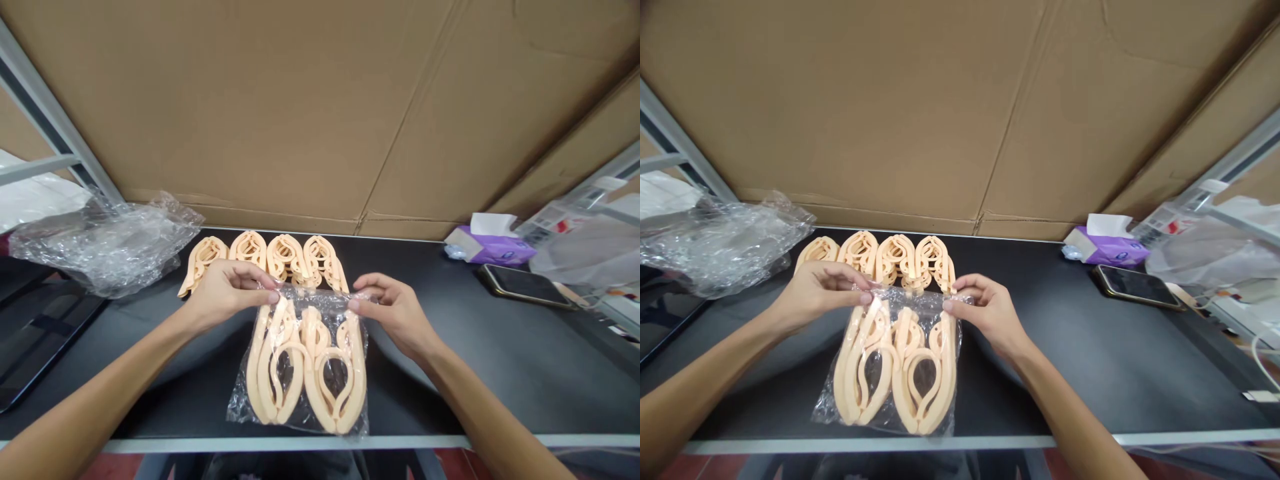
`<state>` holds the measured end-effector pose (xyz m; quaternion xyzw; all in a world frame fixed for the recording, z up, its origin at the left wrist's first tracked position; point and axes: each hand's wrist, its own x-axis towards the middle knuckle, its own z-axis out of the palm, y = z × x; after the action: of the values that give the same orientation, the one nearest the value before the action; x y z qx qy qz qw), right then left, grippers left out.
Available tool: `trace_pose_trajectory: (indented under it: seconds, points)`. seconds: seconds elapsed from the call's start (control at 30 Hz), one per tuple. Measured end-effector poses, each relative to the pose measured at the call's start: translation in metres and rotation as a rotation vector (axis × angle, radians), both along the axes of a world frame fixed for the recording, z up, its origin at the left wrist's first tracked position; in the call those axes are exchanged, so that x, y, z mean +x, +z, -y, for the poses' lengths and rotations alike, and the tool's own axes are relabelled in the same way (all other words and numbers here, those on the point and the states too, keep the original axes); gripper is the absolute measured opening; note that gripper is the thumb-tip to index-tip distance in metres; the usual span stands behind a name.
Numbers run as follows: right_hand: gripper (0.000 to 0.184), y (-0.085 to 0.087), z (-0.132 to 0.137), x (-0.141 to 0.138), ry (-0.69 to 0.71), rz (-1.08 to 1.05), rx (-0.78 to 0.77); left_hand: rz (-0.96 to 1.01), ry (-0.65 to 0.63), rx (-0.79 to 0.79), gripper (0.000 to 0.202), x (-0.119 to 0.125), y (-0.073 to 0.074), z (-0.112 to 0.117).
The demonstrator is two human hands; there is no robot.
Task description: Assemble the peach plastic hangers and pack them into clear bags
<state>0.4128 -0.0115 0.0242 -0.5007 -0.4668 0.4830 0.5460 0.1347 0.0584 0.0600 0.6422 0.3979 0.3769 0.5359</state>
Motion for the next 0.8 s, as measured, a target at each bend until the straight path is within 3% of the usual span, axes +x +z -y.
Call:
trace_pose_trajectory:
  seconds: [0.07,0.2,0.4,0.47,0.53,0.67,0.8]
  points:
    - [0.041,0.002,0.001,0.003,0.023,-0.017,-0.004,0.003,0.015,-0.010,0.017,0.000,0.002,0.000]
    - [0.034,0.015,-0.001,0.009,0.148,0.088,0.010,-0.012,0.008,-0.014,0.017,0.001,0.002,0.002]
    - [0.034,0.047,-0.018,-0.010,0.538,0.485,-0.072,-0.014,-0.139,-0.030,0.015,0.008,0.001,0.012]
    - [0.031,0.049,-0.023,-0.020,0.722,0.584,-0.103,-0.002,-0.131,-0.028,0.015,0.007,0.002,0.013]
    - [0.032,0.046,-0.025,-0.027,0.817,0.575,-0.117,-0.005,-0.101,-0.024,0.016,0.005,0.002,0.011]
    - [0.040,0.031,-0.019,-0.028,0.722,0.487,-0.104,0.002,-0.100,-0.040,0.022,0.005,0.000,0.006]
    - [0.039,0.021,-0.012,-0.023,0.650,0.395,-0.104,0.055,-0.084,-0.074,0.044,0.016,-0.002,0.009]
